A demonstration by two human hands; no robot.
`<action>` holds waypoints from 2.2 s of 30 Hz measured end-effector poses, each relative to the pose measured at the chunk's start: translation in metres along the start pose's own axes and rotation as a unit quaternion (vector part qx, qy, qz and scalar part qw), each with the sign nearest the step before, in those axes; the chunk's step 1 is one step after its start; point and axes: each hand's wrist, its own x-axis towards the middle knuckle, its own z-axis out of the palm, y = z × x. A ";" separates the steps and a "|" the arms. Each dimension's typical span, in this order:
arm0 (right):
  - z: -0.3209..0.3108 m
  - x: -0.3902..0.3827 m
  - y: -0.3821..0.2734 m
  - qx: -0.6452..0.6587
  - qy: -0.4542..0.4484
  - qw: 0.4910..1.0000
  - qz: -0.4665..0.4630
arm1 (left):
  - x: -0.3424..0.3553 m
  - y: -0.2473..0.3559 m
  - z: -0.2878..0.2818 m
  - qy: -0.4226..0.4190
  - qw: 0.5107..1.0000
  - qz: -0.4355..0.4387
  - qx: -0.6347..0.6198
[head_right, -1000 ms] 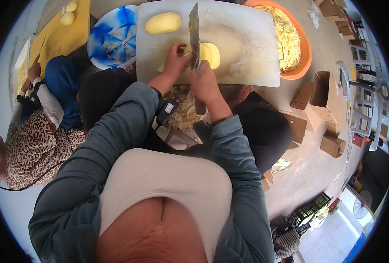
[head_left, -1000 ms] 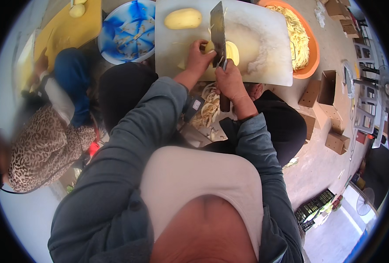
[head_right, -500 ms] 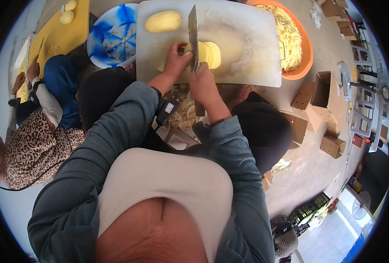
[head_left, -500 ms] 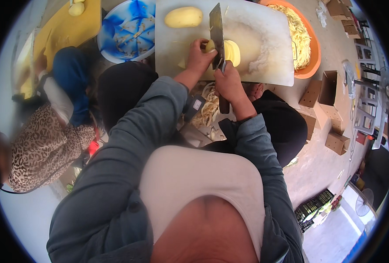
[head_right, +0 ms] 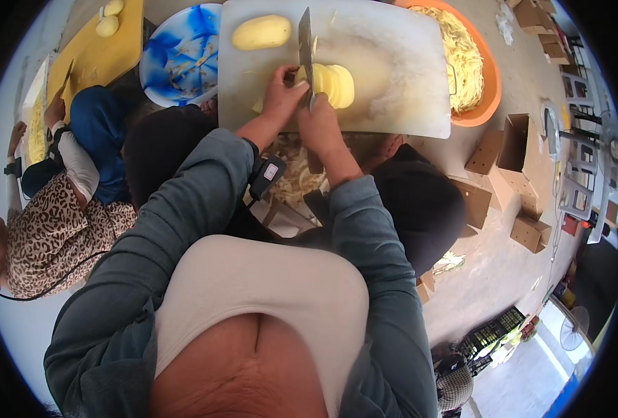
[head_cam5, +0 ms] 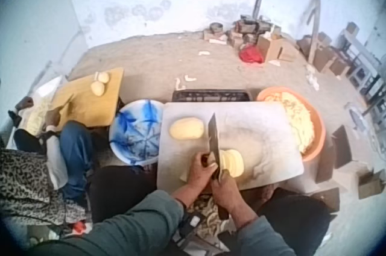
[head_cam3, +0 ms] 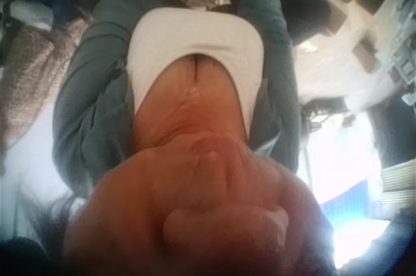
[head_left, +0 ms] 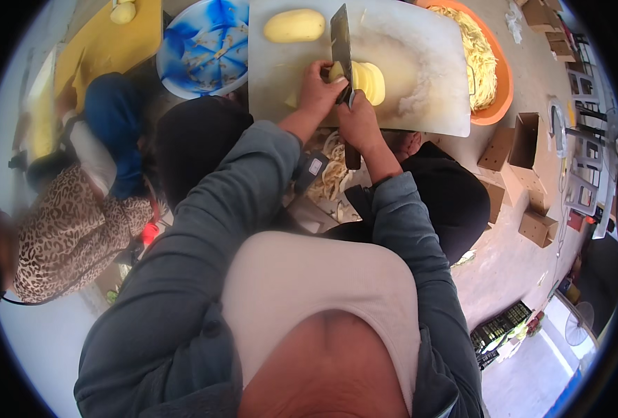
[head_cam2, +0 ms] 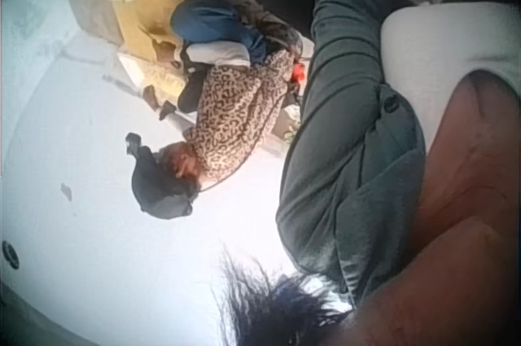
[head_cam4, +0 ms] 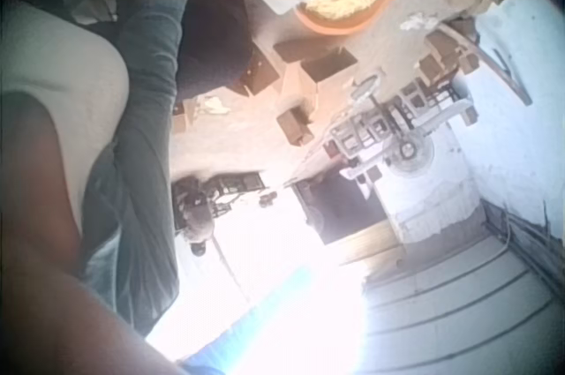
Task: The person slices peeled potatoes into thin strips on a white cutting board using a large knife. The strips are gathered and transferred into an orange bowl. Another person is visible nearby, also working with potatoes.
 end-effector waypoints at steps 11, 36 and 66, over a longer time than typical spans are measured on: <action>-0.010 -0.004 -0.016 0.058 -0.025 0.997 0.049 | 0.002 0.001 -0.012 -0.059 0.991 -0.045 -0.112; -0.016 -0.014 -0.024 0.071 -0.028 0.996 0.040 | 0.006 -0.002 -0.014 -0.063 0.997 0.001 -0.047; -0.024 -0.035 -0.036 0.017 0.019 0.999 -0.036 | 0.003 0.014 -0.014 -0.069 0.990 -0.104 -0.062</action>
